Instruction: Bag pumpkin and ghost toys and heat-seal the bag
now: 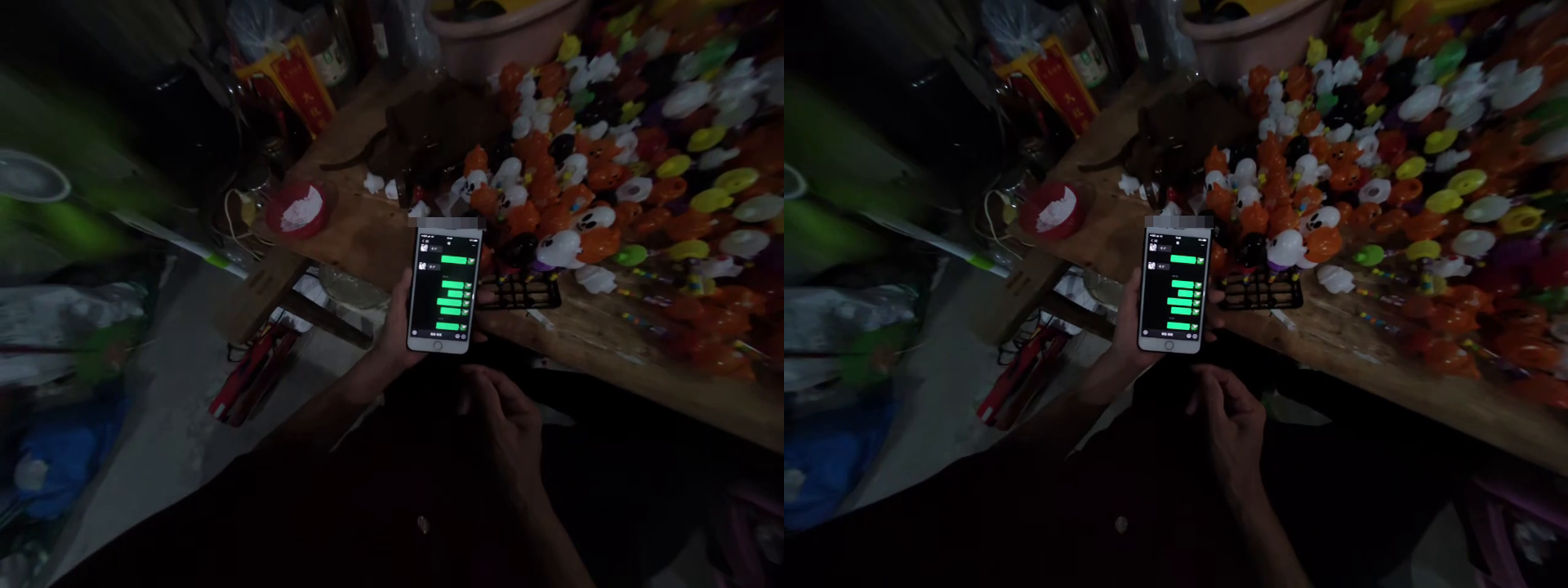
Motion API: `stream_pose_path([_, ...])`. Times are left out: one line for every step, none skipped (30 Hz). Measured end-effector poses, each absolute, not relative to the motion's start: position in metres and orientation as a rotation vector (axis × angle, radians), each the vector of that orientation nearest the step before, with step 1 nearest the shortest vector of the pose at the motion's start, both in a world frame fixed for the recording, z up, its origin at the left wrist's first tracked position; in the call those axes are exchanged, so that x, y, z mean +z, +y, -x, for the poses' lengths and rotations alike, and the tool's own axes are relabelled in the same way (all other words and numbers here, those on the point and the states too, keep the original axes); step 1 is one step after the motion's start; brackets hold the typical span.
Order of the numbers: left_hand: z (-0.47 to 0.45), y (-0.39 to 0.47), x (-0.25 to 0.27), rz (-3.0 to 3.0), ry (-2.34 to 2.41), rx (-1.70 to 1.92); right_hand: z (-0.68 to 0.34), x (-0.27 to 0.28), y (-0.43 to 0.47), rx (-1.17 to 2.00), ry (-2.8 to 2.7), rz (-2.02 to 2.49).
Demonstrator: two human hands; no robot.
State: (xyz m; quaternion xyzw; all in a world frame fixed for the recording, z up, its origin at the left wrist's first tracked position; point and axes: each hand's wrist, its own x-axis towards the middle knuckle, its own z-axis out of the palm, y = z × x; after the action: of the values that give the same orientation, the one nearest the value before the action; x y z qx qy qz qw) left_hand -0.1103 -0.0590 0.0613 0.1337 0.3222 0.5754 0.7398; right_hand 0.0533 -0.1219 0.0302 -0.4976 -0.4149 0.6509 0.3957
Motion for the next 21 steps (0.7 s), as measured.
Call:
stream_pose_path([0.114,-0.060,0.060,-0.286,0.715,1.280,-0.052,0.028,-0.120,1.643,-1.037,1.264])
stream_pose_path([0.117,-0.061,0.060,-0.283,0.720,1.301,-0.052,0.027,-0.119,1.639,-1.023,1.274])
stream_pose_path([0.119,-0.061,0.059,-0.283,0.726,1.324,-0.051,0.026,-0.118,1.640,-1.014,1.281])
stream_pose_path([0.122,-0.061,0.059,-0.288,0.734,1.342,-0.050,0.025,-0.117,1.640,-1.015,1.288])
stream_pose_path([0.124,-0.061,0.059,-0.299,0.744,1.351,-0.049,0.024,-0.116,1.644,-1.024,1.289])
stream_pose_path([0.126,-0.061,0.058,-0.314,0.753,1.352,-0.048,0.024,-0.115,1.648,-1.042,1.282])
stream_pose_path([0.127,-0.060,0.057,-0.330,0.757,1.351,-0.047,0.024,-0.115,1.655,-1.070,1.269])
stream_pose_path([0.129,-0.060,0.056,-0.345,0.754,1.351,-0.045,0.025,-0.114,1.665,-1.103,1.255])
stream_pose_path([0.129,-0.059,0.055,-0.354,0.744,1.352,-0.044,0.025,-0.114,1.681,-1.134,1.246])
stream_pose_path([0.130,-0.059,0.053,-0.356,0.729,1.354,-0.042,0.025,-0.114,1.701,-1.154,1.244])
stream_pose_path([0.130,-0.059,0.052,-0.351,0.712,1.360,-0.040,0.025,-0.114,1.730,-1.161,1.246])
stream_pose_path([0.130,-0.058,0.051,-0.342,0.698,1.367,-0.039,0.025,-0.114,1.763,-1.148,1.253])
stream_pose_path([0.129,-0.058,0.050,-0.329,0.688,1.373,-0.037,0.024,-0.113,1.798,-1.116,1.260])
stream_pose_path([0.128,-0.057,0.050,-0.313,0.682,1.380,-0.036,0.023,-0.112,1.824,-1.071,1.261])
stream_pose_path([0.127,-0.057,0.050,-0.294,0.679,1.386,-0.035,0.021,-0.111,1.845,-1.020,1.259])
stream_pose_path([0.127,-0.057,0.050,-0.273,0.678,1.388,-0.035,0.020,-0.109,1.859,-0.972,1.256])
stream_pose_path([0.126,-0.056,0.050,-0.251,0.679,1.387,-0.034,0.019,-0.106,1.868,-0.932,1.251])
stream_pose_path([0.126,-0.056,0.049,-0.231,0.682,1.381,-0.034,0.019,-0.103,1.878,-0.906,1.245])
stream_pose_path([0.126,-0.056,0.048,-0.216,0.685,1.371,-0.034,0.020,-0.100,1.890,-0.895,1.236])
stream_pose_path([0.126,-0.056,0.047,-0.209,0.688,1.360,-0.033,0.020,-0.096,1.912,-0.896,1.225])
stream_pose_path([0.126,-0.057,0.046,-0.209,0.691,1.353,-0.031,0.022,-0.093,1.948,-0.906,1.202])
